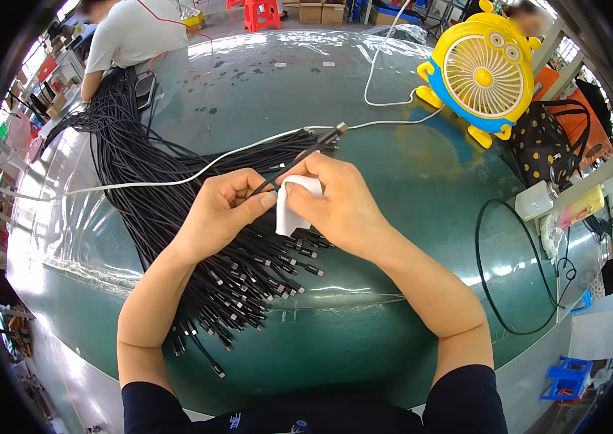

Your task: Clean the connectors of a bundle of black cables using a cloth and liquid.

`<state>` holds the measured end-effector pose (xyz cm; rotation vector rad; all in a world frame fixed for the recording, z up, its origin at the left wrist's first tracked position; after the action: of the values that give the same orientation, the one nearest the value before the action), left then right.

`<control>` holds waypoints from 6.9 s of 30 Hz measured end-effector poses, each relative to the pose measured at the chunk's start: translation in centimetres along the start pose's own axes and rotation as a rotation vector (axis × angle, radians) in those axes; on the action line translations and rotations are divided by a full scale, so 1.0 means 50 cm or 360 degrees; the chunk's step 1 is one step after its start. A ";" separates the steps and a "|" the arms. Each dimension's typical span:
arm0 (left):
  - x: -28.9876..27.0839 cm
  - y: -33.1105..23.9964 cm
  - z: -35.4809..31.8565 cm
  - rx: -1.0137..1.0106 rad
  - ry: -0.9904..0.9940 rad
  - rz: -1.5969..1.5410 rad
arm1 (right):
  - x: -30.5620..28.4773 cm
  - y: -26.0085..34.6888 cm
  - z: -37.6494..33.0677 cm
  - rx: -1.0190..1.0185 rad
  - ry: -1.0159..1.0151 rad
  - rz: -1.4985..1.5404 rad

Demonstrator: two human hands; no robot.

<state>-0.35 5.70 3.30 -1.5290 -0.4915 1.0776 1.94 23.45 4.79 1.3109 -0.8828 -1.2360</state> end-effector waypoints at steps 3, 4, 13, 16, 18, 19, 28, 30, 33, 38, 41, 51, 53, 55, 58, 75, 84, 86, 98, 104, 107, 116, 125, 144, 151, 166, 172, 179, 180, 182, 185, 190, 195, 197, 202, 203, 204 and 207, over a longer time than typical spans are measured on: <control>-0.003 0.006 0.001 -0.0080 -0.0001 -0.0007 | 0.013 0.001 -0.002 -0.0139 -0.0001 -0.0040; -0.006 0.011 0.002 -0.0149 -0.0006 -0.0022 | 0.016 0.002 -0.005 -0.0198 0.0026 -0.0090; -0.004 0.013 0.008 -0.0124 0.0339 0.0010 | -0.060 0.021 -0.050 -0.0309 -0.0124 -0.0001; 0.007 -0.007 0.001 -0.0140 0.0486 0.0223 | -0.095 0.029 -0.038 -0.0336 -0.0210 0.0032; 0.012 0.002 -0.007 -0.0132 0.0558 0.0274 | -0.095 0.018 -0.038 -0.0415 -0.0180 0.0003; 0.008 0.005 -0.008 -0.0187 0.0628 0.0355 | -0.092 0.019 -0.039 -0.0475 -0.0110 -0.0048; 0.053 -0.071 0.011 -0.0223 0.0450 -0.0019 | -0.067 0.029 -0.079 -0.0431 0.0111 -0.0090; 0.055 -0.066 0.011 -0.0293 0.0407 -0.0184 | -0.066 0.031 -0.081 -0.0210 -0.0012 0.0295; 0.059 -0.069 0.000 -0.0345 0.0381 -0.0183 | -0.067 0.023 -0.077 -0.0096 0.0107 0.0203; 0.079 -0.049 -0.012 -0.0305 0.0494 -0.0407 | -0.059 0.011 -0.088 -0.0325 0.0136 0.0003; 0.085 -0.048 -0.018 -0.0290 0.0388 -0.0397 | -0.065 0.008 -0.092 -0.0443 0.0069 -0.0187; 0.096 -0.068 -0.038 -0.0052 0.0023 0.0291 | -0.065 0.021 -0.098 -0.0135 0.0213 0.0074; 0.103 -0.066 -0.036 -0.0071 0.0041 0.0146 | -0.061 0.018 -0.101 -0.0063 0.0257 0.0071; 0.106 -0.059 -0.038 -0.0084 0.0057 0.0002 | -0.057 0.019 -0.108 -0.0146 0.0232 0.0000; 0.108 -0.050 -0.045 -0.0123 0.0159 -0.0101 | -0.055 -0.004 -0.120 -0.0812 0.0160 -0.0612; 0.022 0.096 0.161 0.0091 0.0003 0.2647 | -0.090 -0.105 -0.042 0.0006 0.0125 0.0074; -0.073 0.093 0.128 -0.0167 -0.0257 0.0661 | -0.093 -0.123 0.001 -0.0007 0.0091 0.0094; -0.089 0.078 0.107 -0.0164 -0.0257 0.0225 | -0.086 -0.118 0.013 0.0013 0.0094 0.0086; -0.081 0.066 0.043 -0.0284 -0.0215 -0.0012 | -0.017 -0.048 0.078 -0.0206 -0.0027 0.0449; -0.091 0.076 0.036 -0.0221 -0.0183 -0.0111 | -0.012 -0.040 0.088 -0.0291 -0.0030 0.0083; -0.099 0.086 0.035 -0.0255 -0.0102 -0.0187 | -0.009 -0.045 0.090 -0.0322 -0.0043 -0.0022; -0.066 0.068 0.034 -0.0057 -0.0184 0.0309 | 0.049 -0.021 0.087 -0.0325 0.0029 -0.0144; -0.076 0.074 0.032 -0.0177 -0.0030 -0.0036 | 0.035 -0.041 0.113 -0.0271 -0.0111 0.0157; -0.097 0.097 0.031 -0.0199 0.0218 -0.0555 | 0.070 -0.057 0.122 -0.0260 0.0225 0.0044; -0.096 0.103 0.037 -0.0172 0.0054 -0.0464 | 0.064 -0.052 0.116 -0.0443 0.0166 -0.0275; -0.050 0.073 0.033 -0.0047 -0.0349 0.0454 | 0.039 -0.080 0.130 -0.0064 0.0111 -0.0083; -0.049 0.081 0.034 -0.0120 -0.0270 0.0493 | 0.031 -0.071 0.101 0.0007 0.0160 -0.0025; -0.097 0.114 0.049 -0.0069 -0.0326 -0.0248 | 0.008 -0.043 0.012 -0.0040 0.0688 -0.0206; -0.098 0.112 0.048 -0.0087 -0.0343 -0.0288 | 0.003 -0.040 0.004 -0.0003 0.0845 -0.0200; -0.098 0.112 0.048 -0.0105 -0.0358 -0.0329 | -0.002 -0.035 0.007 -0.0016 0.0822 -0.0093; -0.101 0.118 0.044 -0.0091 -0.0354 -0.0282 | -0.001 -0.038 0.053 -0.0105 0.0324 0.0195; -0.093 0.108 0.044 -0.0115 -0.0227 -0.0141 | 0.052 -0.046 0.118 -0.0180 0.0135 0.0211; -0.094 0.114 0.040 -0.0145 -0.0196 -0.0125 | 0.063 -0.049 0.148 -0.0246 0.0114 -0.0051; -0.094 0.112 0.038 -0.0144 -0.0189 -0.0053 | 0.057 -0.039 0.148 -0.0045 0.0239 -0.0295; -0.095 0.113 0.038 -0.0200 -0.0116 -0.0170 | 0.055 -0.045 0.133 -0.0163 0.0253 -0.0364; -0.095 0.112 0.038 -0.0206 -0.0125 -0.0152 | 0.054 -0.051 0.128 -0.0205 0.0256 -0.0380; -0.092 0.109 0.038 -0.0206 -0.0127 -0.0152 | 0.051 -0.061 0.125 -0.0207 0.0258 -0.0381; -0.087 0.103 0.040 -0.0135 -0.0263 -0.0127 | 0.040 -0.072 0.111 -0.0208 0.0112 0.0001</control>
<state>-5.43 1.94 0.20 -1.4879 -0.7144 1.1384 -3.63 20.87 1.60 1.2420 -0.7401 -1.2192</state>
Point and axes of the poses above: each hand's wrist, its own z-axis towards the middle knuckle, its own x-axis out of the palm, y = z × x, the point moved 3 cm from there along z, towards the middle knuckle, and after that the axes turned 10 degrees about z, right-handed, at the moved point
